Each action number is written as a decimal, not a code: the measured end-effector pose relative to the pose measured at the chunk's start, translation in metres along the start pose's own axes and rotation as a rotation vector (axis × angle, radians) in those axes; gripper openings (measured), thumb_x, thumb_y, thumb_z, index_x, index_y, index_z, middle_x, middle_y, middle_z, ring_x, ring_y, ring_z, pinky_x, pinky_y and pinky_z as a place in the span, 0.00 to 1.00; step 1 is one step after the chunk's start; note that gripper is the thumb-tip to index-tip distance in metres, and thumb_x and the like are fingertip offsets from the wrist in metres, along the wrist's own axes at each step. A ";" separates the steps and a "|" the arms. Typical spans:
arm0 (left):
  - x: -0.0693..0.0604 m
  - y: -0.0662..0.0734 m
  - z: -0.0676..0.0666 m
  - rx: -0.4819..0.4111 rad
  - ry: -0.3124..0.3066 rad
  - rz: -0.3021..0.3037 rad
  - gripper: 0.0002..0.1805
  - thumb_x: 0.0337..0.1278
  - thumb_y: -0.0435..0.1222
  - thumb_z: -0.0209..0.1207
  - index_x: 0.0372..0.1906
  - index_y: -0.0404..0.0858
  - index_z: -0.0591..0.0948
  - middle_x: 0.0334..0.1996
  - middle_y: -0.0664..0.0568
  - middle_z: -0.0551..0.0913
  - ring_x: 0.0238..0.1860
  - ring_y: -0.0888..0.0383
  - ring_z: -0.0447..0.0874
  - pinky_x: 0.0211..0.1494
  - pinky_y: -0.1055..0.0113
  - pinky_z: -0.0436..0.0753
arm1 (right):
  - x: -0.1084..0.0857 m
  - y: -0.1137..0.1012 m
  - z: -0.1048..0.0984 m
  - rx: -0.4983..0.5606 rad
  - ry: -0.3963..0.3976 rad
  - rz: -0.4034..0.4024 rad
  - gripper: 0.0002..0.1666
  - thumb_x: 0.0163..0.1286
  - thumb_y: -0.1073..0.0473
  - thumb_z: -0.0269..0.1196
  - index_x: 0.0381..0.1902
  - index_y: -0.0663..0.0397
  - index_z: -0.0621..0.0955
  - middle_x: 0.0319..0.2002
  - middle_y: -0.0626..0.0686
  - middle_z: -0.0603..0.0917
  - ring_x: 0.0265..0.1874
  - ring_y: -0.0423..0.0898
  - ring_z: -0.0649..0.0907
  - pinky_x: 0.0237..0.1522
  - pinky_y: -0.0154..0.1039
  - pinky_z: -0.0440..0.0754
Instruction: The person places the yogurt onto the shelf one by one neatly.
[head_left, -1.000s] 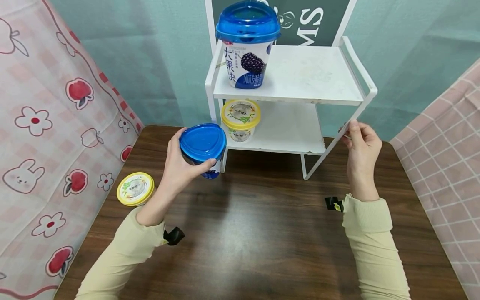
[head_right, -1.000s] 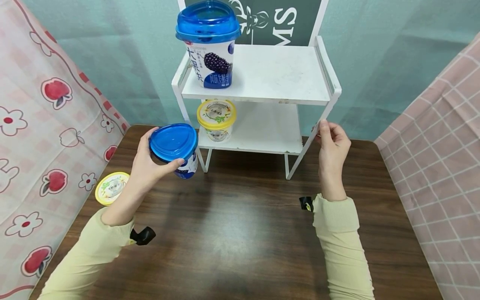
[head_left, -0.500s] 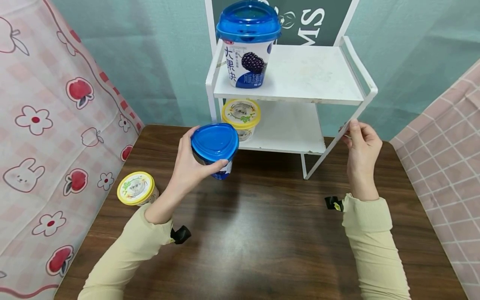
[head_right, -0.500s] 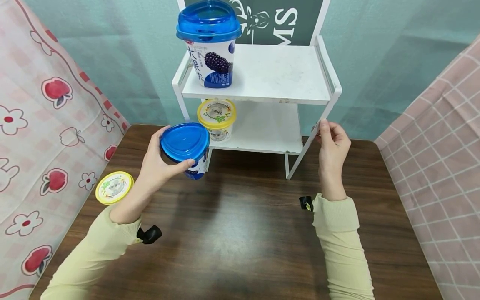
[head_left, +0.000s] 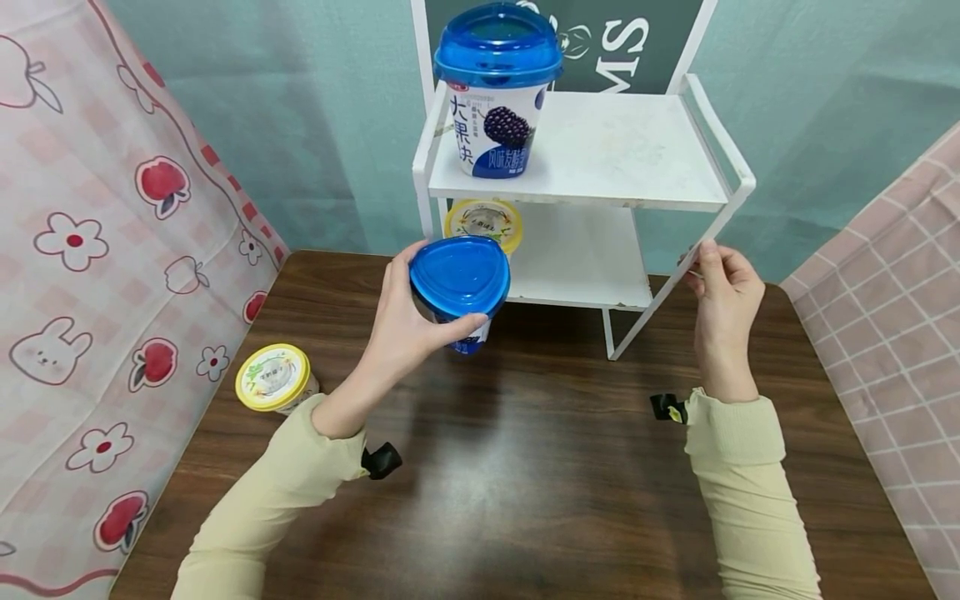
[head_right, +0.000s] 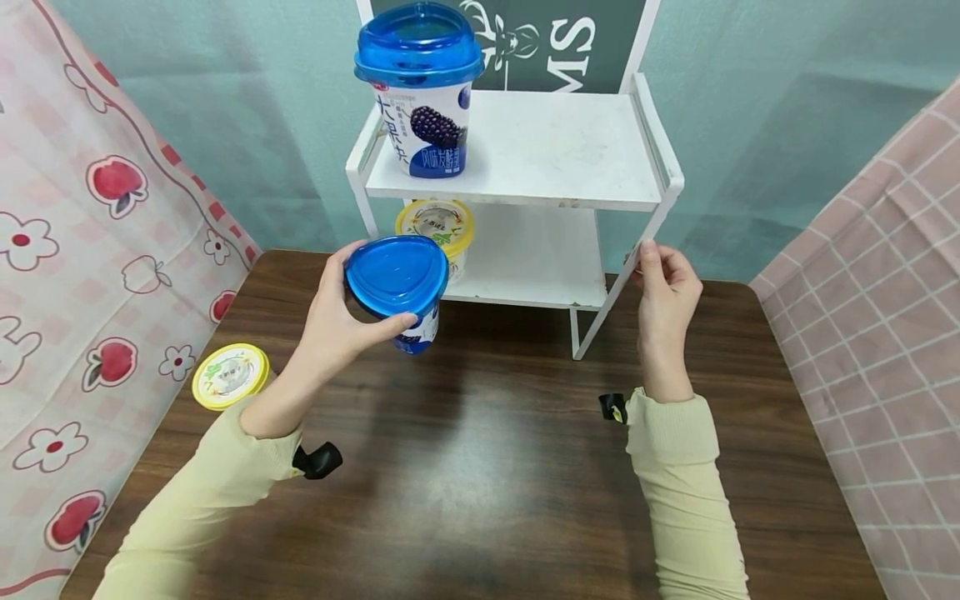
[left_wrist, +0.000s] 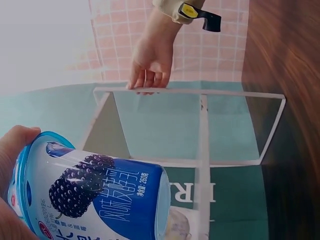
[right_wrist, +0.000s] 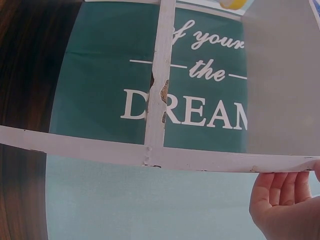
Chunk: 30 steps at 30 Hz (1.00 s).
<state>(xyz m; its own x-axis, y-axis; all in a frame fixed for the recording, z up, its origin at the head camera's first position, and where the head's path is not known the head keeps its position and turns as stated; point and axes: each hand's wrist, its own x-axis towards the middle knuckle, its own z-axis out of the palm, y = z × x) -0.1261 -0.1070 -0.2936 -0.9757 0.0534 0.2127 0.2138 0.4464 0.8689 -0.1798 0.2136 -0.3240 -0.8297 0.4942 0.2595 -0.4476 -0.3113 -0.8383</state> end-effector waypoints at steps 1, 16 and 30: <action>0.001 0.002 0.001 -0.002 0.000 0.005 0.51 0.35 0.45 0.71 0.66 0.41 0.54 0.60 0.46 0.59 0.60 0.52 0.60 0.56 0.54 0.71 | 0.000 0.000 0.000 0.002 0.000 0.000 0.11 0.60 0.65 0.61 0.26 0.73 0.77 0.23 0.56 0.78 0.26 0.46 0.77 0.30 0.34 0.77; 0.007 0.024 0.010 -0.008 -0.048 0.037 0.52 0.34 0.46 0.72 0.65 0.41 0.54 0.61 0.46 0.59 0.61 0.52 0.60 0.57 0.54 0.71 | 0.000 0.000 -0.001 -0.005 -0.006 0.002 0.11 0.60 0.65 0.61 0.26 0.72 0.78 0.24 0.56 0.78 0.25 0.47 0.78 0.29 0.34 0.77; 0.015 0.049 0.018 -0.003 -0.076 0.156 0.51 0.33 0.45 0.72 0.65 0.41 0.55 0.61 0.48 0.59 0.61 0.54 0.58 0.56 0.57 0.71 | 0.000 0.000 -0.001 -0.004 -0.007 -0.002 0.11 0.60 0.65 0.61 0.26 0.72 0.77 0.23 0.56 0.78 0.25 0.46 0.78 0.29 0.33 0.76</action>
<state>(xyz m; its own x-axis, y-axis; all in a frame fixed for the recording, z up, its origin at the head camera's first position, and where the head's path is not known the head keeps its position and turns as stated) -0.1311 -0.0680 -0.2562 -0.9313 0.1897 0.3110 0.3634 0.4246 0.8292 -0.1792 0.2142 -0.3242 -0.8308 0.4897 0.2647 -0.4484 -0.3070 -0.8394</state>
